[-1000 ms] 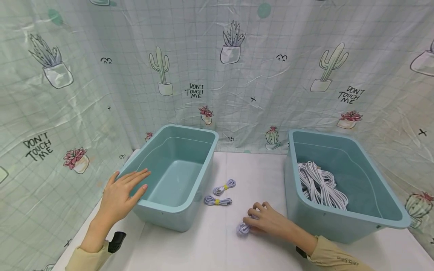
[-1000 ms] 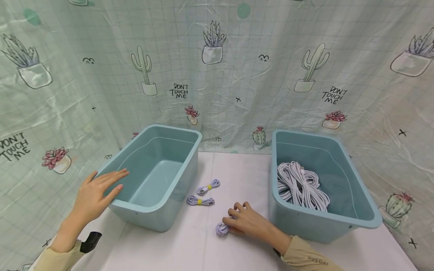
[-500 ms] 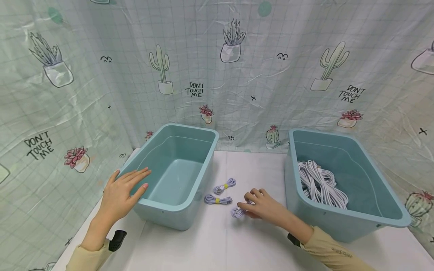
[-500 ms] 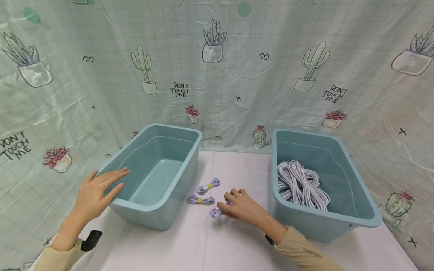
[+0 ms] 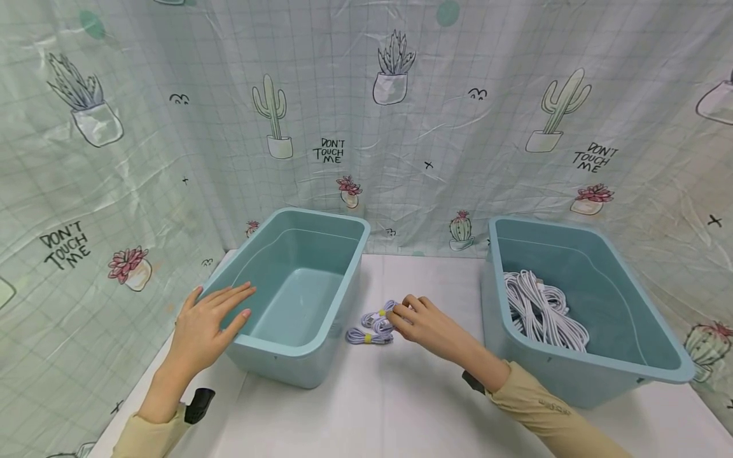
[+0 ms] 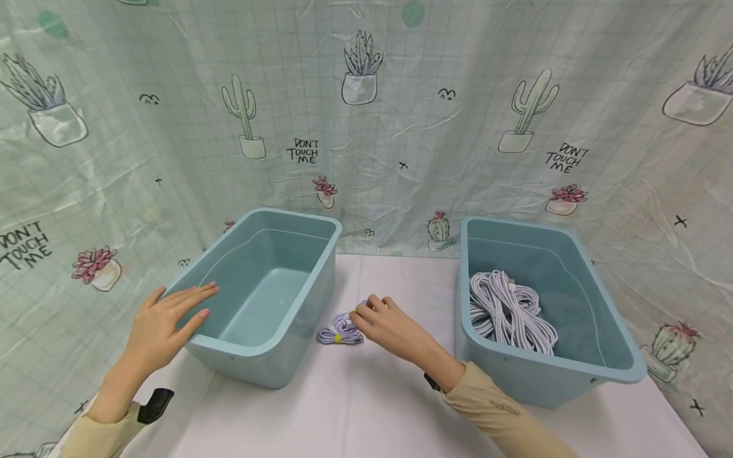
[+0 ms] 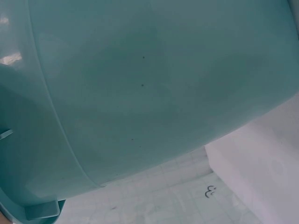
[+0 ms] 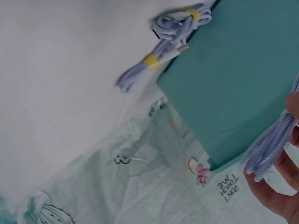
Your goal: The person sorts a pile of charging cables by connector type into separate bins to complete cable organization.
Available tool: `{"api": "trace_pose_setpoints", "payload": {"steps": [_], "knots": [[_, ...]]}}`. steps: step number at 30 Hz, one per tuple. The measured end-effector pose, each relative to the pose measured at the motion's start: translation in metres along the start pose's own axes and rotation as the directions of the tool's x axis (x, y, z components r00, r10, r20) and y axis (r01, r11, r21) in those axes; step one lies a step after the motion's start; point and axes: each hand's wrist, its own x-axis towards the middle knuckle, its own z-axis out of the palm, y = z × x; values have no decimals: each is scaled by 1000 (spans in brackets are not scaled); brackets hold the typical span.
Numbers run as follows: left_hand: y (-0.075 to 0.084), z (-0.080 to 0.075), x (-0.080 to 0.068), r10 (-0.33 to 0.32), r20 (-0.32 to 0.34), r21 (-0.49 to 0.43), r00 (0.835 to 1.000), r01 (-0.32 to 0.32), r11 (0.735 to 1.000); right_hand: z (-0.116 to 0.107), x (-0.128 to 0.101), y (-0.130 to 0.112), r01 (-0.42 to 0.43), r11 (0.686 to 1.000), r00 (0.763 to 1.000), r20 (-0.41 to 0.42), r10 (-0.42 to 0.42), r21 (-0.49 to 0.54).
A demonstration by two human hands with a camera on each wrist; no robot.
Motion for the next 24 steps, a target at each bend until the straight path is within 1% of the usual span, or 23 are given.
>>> {"api": "trace_pose_setpoints", "payload": {"steps": [4, 7, 11, 16, 24], "knots": [[1, -1, 1, 0, 3, -3, 1000, 0, 1000, -7, 9, 3, 0, 1000, 1000, 31, -1, 12], [1, -1, 1, -2, 5, -3, 1000, 2, 1000, -10, 15, 6, -4, 1000, 1000, 20, 4, 16], [1, -1, 0, -5, 5, -2, 1000, 5, 1000, -14, 24, 11, -22, 999, 1000, -18, 22, 32], [1, -1, 0, -2, 2, 0, 1000, 2, 1000, -19, 38, 17, -41, 997, 995, -89, 46, 63], [1, 0, -1, 0, 2, -2, 1000, 0, 1000, -30, 67, 29, -36, 995, 984, -171, 51, 88]]}}
